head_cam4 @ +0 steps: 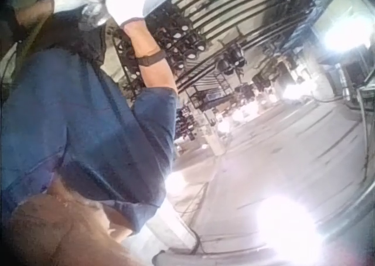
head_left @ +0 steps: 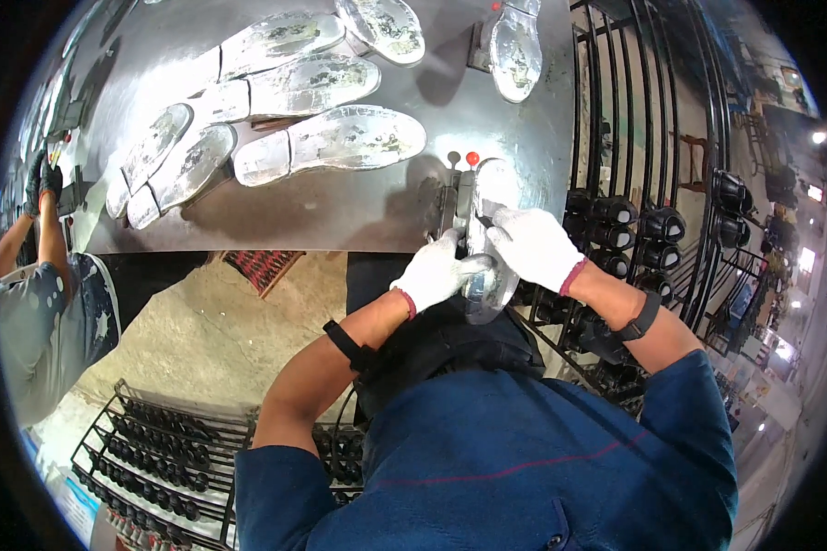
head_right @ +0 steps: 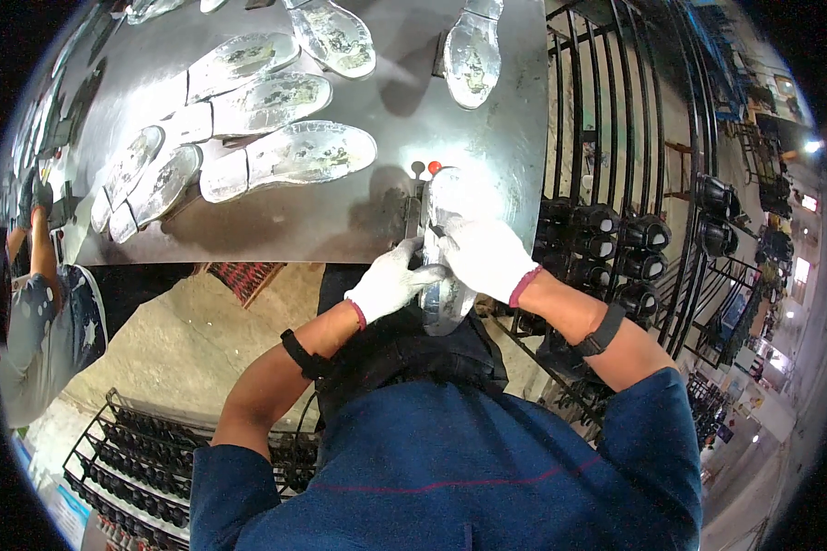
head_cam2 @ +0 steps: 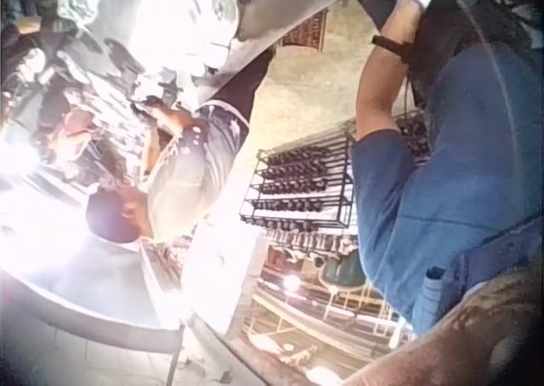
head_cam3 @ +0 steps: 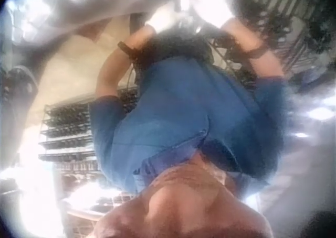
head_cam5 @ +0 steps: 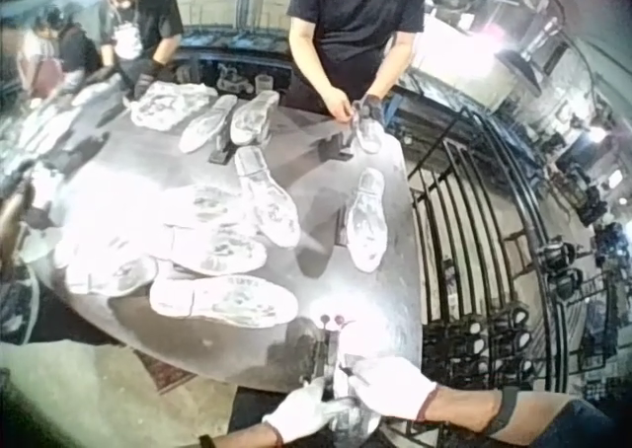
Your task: Applying adhesive and assembling shoe soles at a manufacturing table.
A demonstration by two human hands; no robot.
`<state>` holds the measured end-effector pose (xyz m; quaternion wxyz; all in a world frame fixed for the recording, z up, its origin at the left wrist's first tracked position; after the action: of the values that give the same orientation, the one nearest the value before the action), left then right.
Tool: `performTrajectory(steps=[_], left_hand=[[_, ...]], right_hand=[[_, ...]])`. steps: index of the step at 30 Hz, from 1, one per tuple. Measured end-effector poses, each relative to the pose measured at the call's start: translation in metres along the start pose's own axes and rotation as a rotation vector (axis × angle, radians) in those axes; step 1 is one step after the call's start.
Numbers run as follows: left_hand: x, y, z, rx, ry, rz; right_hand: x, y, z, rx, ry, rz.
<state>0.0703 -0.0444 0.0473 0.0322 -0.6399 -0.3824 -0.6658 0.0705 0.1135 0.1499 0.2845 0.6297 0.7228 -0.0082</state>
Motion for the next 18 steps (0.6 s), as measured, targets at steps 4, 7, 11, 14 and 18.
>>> performTrajectory(steps=[4, 7, 11, 14, 18], left_hand=[[0.004, -0.001, -0.001, 0.012, -0.007, 0.013], [0.005, -0.001, -0.001, -0.053, -0.004, -0.059], [-0.001, -0.002, 0.002, -0.036, 0.024, -0.043], [0.008, 0.000, -0.003, -0.044, 0.046, -0.049], [0.010, 0.001, -0.007, -0.043, 0.010, -0.065]], right_hand=[[0.000, -0.004, 0.002, -0.041, -0.013, 0.155], [0.001, -0.016, 0.008, -0.089, -0.023, 0.140], [0.002, -0.024, 0.015, -0.088, 0.027, 0.139], [-0.004, -0.029, 0.018, -0.257, 0.304, -0.080], [-0.009, -0.030, -0.003, -0.084, 0.119, -0.115]])
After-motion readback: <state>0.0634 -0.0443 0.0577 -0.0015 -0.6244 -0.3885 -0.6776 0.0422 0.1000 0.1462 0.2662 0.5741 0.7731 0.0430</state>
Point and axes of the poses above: each hand's wrist, its own y-axis away from the middle knuckle, its own z-axis out of the palm, x = y × z, the point moved 5 cm from there along -y, towards the middle knuckle, and after that the axes turned 1 degree about z, right-handed, at the moved point
